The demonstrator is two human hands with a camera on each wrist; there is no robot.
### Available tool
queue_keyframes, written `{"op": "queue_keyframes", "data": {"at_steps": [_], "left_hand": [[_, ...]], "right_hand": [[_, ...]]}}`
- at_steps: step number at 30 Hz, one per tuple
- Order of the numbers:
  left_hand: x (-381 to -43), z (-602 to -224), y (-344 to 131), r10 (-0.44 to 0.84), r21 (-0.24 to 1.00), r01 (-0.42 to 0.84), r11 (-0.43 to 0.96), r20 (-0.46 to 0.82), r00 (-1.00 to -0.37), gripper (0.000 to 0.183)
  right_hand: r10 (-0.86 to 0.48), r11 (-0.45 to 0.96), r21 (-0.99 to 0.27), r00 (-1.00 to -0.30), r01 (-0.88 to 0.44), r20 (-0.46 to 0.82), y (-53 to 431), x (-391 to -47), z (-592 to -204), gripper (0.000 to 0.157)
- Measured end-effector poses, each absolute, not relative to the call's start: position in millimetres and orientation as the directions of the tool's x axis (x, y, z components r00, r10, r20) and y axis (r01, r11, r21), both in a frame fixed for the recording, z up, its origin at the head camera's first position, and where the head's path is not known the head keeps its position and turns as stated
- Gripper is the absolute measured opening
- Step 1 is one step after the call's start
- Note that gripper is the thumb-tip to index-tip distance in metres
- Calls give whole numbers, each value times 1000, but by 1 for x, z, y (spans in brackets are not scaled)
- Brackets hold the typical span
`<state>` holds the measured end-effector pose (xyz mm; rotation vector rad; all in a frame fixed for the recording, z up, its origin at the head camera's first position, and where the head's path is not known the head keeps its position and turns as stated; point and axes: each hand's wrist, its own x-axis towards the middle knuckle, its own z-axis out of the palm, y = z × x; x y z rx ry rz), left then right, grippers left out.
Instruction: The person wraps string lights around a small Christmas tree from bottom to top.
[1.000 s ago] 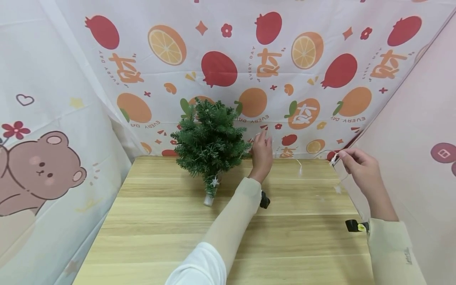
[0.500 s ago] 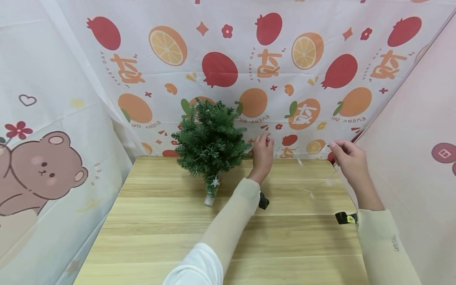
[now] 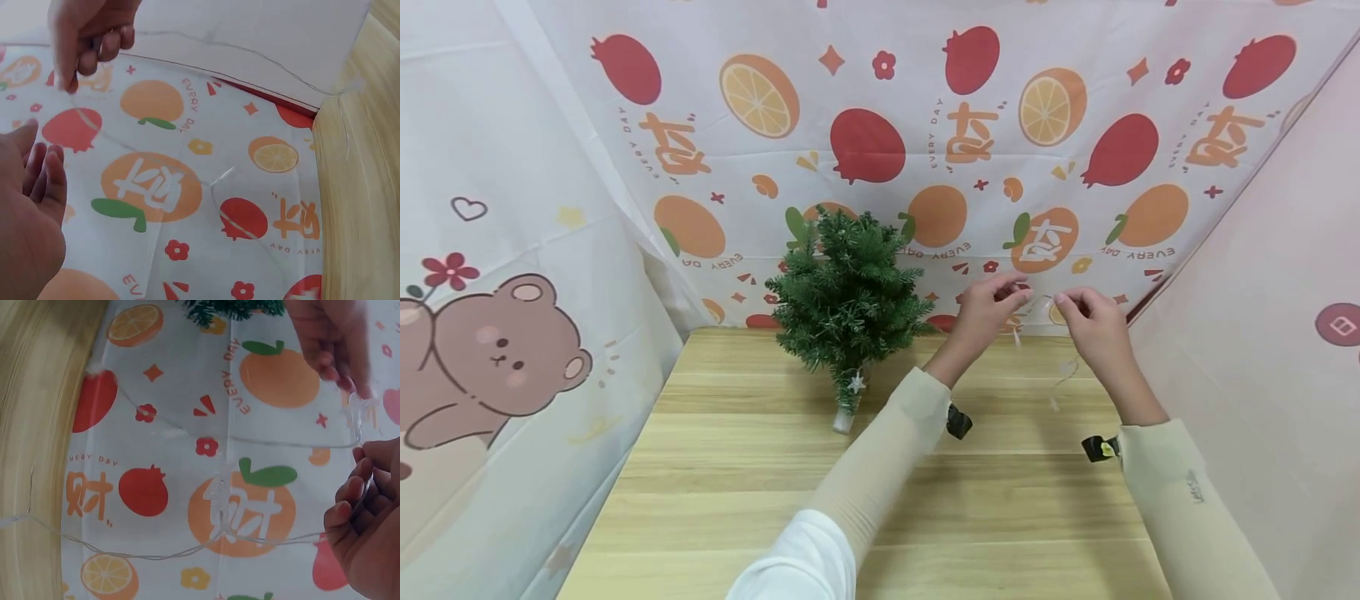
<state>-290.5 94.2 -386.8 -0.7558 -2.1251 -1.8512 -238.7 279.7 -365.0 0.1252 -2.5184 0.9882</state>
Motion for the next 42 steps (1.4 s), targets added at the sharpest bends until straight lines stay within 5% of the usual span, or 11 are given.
{"op": "queue_keyframes", "data": {"at_steps": [10, 20, 42], "left_hand": [[-291, -386, 92, 411, 842, 496, 212, 383, -827, 32], [-296, -374, 89, 432, 795, 520, 312, 368, -823, 20], [-329, -319, 49, 227, 743, 497, 448, 443, -867, 21]], "right_hand": [[1, 824, -490, -864, -285, 504, 256, -242, -367, 34], [19, 760, -573, -870, -307, 492, 246, -242, -360, 35], [29, 703, -609, -840, -367, 541, 208, -227, -357, 25]]}}
